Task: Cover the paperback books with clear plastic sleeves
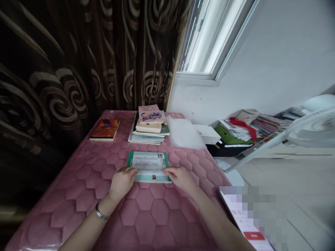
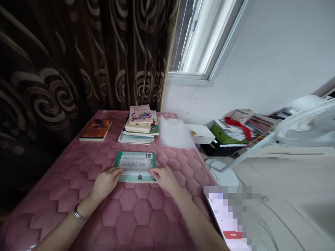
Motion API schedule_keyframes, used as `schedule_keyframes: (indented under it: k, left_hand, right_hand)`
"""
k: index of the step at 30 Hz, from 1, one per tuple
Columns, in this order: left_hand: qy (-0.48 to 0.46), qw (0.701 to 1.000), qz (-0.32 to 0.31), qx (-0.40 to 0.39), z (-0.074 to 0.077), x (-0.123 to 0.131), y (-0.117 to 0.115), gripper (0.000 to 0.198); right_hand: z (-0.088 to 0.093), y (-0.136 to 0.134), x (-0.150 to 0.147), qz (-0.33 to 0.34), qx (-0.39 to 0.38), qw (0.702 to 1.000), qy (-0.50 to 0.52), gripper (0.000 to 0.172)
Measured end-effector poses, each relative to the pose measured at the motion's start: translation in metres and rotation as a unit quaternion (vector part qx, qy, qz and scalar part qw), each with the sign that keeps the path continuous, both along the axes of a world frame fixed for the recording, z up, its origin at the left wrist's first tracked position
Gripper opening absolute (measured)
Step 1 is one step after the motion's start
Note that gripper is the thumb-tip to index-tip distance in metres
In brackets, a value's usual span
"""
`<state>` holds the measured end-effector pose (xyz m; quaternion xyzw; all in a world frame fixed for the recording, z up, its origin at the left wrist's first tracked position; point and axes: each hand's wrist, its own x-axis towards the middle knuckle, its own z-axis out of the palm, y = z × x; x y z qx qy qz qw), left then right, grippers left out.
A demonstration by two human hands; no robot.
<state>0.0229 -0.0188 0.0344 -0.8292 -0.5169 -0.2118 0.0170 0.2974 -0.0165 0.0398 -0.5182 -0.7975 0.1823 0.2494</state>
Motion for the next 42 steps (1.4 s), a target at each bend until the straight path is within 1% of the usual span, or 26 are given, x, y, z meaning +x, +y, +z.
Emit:
schedule_keyframes:
  k: [3, 5, 7, 9, 13, 16, 18, 20, 21, 24, 26, 29, 31, 32, 33, 34, 35, 36, 37, 38, 39, 40, 41, 42]
  left_hand:
    - [0.001, 1.0, 0.002, -0.021, 0.007, 0.002, 0.005, 0.022]
    - [0.001, 0.999, -0.007, -0.041, 0.012, 0.001, 0.009, 0.023]
    - [0.003, 0.998, -0.02, -0.057, 0.015, 0.002, 0.013, 0.024]
    - [0.01, 0.997, -0.027, -0.065, 0.018, 0.003, 0.016, 0.025]
    - [0.019, 0.997, -0.038, -0.058, 0.019, 0.007, 0.019, 0.026]
    - [0.023, 0.997, -0.042, -0.056, 0.017, 0.007, 0.019, 0.027]
    - [0.02, 0.997, -0.044, -0.061, 0.015, 0.004, 0.018, 0.029]
    - [0.009, 0.997, -0.043, -0.064, 0.015, 0.001, 0.017, 0.03]
    - [0.003, 0.997, -0.042, -0.066, 0.015, 0.0, 0.016, 0.03]
    - [-0.01, 0.997, -0.042, -0.071, 0.015, -0.002, 0.015, 0.03]
    - [-0.011, 0.996, -0.043, -0.075, 0.015, -0.002, 0.018, 0.03]
    - [-0.007, 0.995, -0.028, -0.095, 0.019, -0.003, 0.024, 0.025]
    - [-0.005, 0.995, 0.002, -0.103, 0.022, -0.004, 0.025, 0.024]
    - [-0.008, 0.996, 0.025, -0.087, 0.024, -0.004, 0.022, 0.022]
    - [-0.013, 0.997, 0.052, -0.055, 0.025, -0.003, 0.018, 0.02]
    - [-0.018, 0.997, 0.078, -0.01, 0.026, -0.002, 0.012, 0.019]
    - [-0.021, 0.994, 0.097, 0.045, 0.025, 0.0, 0.004, 0.023]
    - [-0.018, 0.99, 0.102, 0.096, 0.023, 0.004, -0.005, 0.029]
    - [-0.008, 0.988, 0.083, 0.132, 0.019, 0.01, -0.013, 0.031]
    - [0.009, 0.988, 0.041, 0.15, 0.015, 0.016, -0.021, 0.03]
    - [0.035, 0.989, -0.014, 0.141, 0.01, 0.023, -0.027, 0.031]
    - [0.061, 0.99, -0.057, 0.116, 0.005, 0.03, -0.031, 0.034]
    - [0.085, 0.989, -0.091, 0.083, 0.0, 0.036, -0.033, 0.04]
    - [0.102, 0.988, -0.102, 0.049, -0.004, 0.042, -0.032, 0.047]
  right_hand:
    - [0.009, 0.002, -0.008, 0.0, 0.01, 0.999, -0.04, 0.023]
    - [0.013, 0.003, -0.017, -0.014, 0.027, 0.996, -0.085, 0.021]
    - [0.016, 0.003, -0.028, -0.025, 0.049, 0.99, -0.13, 0.021]
    - [0.019, 0.002, -0.044, -0.016, 0.076, 0.984, -0.159, 0.022]
    - [0.023, 0.002, -0.079, 0.022, 0.112, 0.975, -0.192, 0.018]
    - [0.021, 0.006, -0.093, 0.029, 0.118, 0.97, -0.213, 0.019]
    - [0.018, 0.008, -0.088, 0.038, 0.124, 0.967, -0.217, 0.02]
    - [0.014, 0.009, -0.071, 0.035, 0.122, 0.97, -0.21, 0.02]
    - [0.012, 0.008, -0.06, 0.023, 0.115, 0.972, -0.201, 0.02]
    - [0.007, 0.003, -0.021, -0.042, 0.094, 0.981, -0.166, 0.019]
    - [0.005, 0.0, -0.001, -0.064, 0.088, 0.985, -0.135, 0.02]
    - [0.002, -0.002, 0.011, -0.071, 0.073, 0.991, -0.082, 0.022]
    - [0.001, 0.001, 0.011, -0.07, 0.058, 0.995, -0.037, 0.023]
    - [0.001, 0.004, 0.011, -0.071, 0.053, 0.996, -0.009, 0.023]
    - [0.0, 0.007, 0.01, -0.076, 0.053, 0.995, 0.021, 0.023]
    - [0.0, 0.01, 0.01, -0.082, 0.056, 0.994, 0.051, 0.023]
    - [0.0, 0.014, 0.01, -0.091, 0.06, 0.991, 0.076, 0.024]
    - [0.001, 0.017, 0.01, -0.101, 0.064, 0.988, 0.094, 0.024]
    - [0.003, 0.021, 0.011, -0.11, 0.065, 0.986, 0.104, 0.024]
    - [0.005, 0.024, 0.012, -0.117, 0.065, 0.985, 0.109, 0.024]
    - [0.008, 0.027, 0.013, -0.119, 0.064, 0.985, 0.112, 0.024]
    - [0.012, 0.03, 0.014, -0.117, 0.066, 0.984, 0.114, 0.024]
    - [0.016, 0.033, 0.015, -0.114, 0.073, 0.984, 0.118, 0.025]
    - [0.02, 0.035, 0.015, -0.111, 0.084, 0.983, 0.121, 0.025]
